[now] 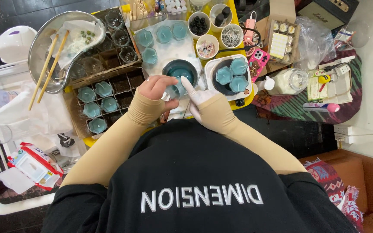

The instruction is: The person wipes the surface of small teal candles with a white cloth, then places them into a grid tray. The person repeats this process for several candles, handling each one individually and arranging them in the tray.

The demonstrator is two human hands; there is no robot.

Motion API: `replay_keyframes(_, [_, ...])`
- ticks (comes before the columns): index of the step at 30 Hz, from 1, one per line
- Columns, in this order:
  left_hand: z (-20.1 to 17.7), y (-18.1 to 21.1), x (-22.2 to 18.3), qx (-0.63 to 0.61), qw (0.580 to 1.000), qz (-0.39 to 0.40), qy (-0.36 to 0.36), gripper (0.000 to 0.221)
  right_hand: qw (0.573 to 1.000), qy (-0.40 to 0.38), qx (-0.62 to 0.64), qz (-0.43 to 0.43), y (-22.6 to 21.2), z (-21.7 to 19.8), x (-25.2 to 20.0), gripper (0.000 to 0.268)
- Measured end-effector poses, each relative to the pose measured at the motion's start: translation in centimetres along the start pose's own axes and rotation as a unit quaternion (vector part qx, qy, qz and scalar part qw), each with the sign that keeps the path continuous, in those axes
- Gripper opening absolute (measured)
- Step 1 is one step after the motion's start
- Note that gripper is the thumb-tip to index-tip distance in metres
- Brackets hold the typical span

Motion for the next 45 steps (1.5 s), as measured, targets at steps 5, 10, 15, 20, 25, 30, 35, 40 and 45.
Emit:
replay_keyframes(5, [0.1,-0.5,-0.6,-0.010,1.000,-0.011,-0.007,0.059,0.998,-0.026,-0.057,0.019,0.3,0.4,0.0,0.075])
replay_keyframes(10, [-1.3,0.5,-0.1,-0.058,0.998,-0.015,-0.005,0.065,0.994,-0.054,-0.083,0.054,1.1,1.5,0.0,0.077])
replay_keyframes(15, [-0.3,-1.4,-0.2,-0.282,0.954,-0.099,0.016,0.055,0.984,-0.014,0.112,0.136,2.7,1.6,-0.7,0.076])
replay_keyframes(20, [1.3,-3.8,0.0,-0.397,0.895,-0.204,0.017,0.053,0.957,-0.015,0.268,0.114,4.9,4.2,-1.8,0.077])
replay_keyframes(25, [4.5,-8.2,-0.9,-0.505,0.831,-0.221,0.075,0.050,0.957,-0.122,0.179,0.194,3.8,6.6,-1.2,0.084])
replay_keyframes(30, [5.6,-9.9,-0.9,-0.519,0.809,-0.264,0.082,0.050,0.949,-0.197,-0.066,0.238,2.9,8.3,-0.7,0.085])
replay_keyframes(35, [6.0,-10.8,-0.8,-0.528,0.793,-0.295,0.074,0.052,0.969,-0.121,-0.082,0.201,2.6,9.5,-1.4,0.089])
replay_keyframes(40, [6.6,-11.7,-1.0,-0.540,0.785,-0.298,0.061,0.055,0.959,-0.135,-0.084,0.233,2.6,10.6,-2.4,0.089])
replay_keyframes(45, [6.4,-11.5,-0.9,-0.545,0.785,-0.287,0.061,0.055,0.958,-0.126,-0.087,0.242,4.8,13.3,-5.3,0.022])
Point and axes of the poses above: each hand's wrist, its own x-axis towards the middle knuckle, its own z-axis out of the palm, y = z × x, the point moved 4 cm from there along x, towards the middle knuckle, and after that the axes turned 14 degrees about -y, right-handed, at the moved point
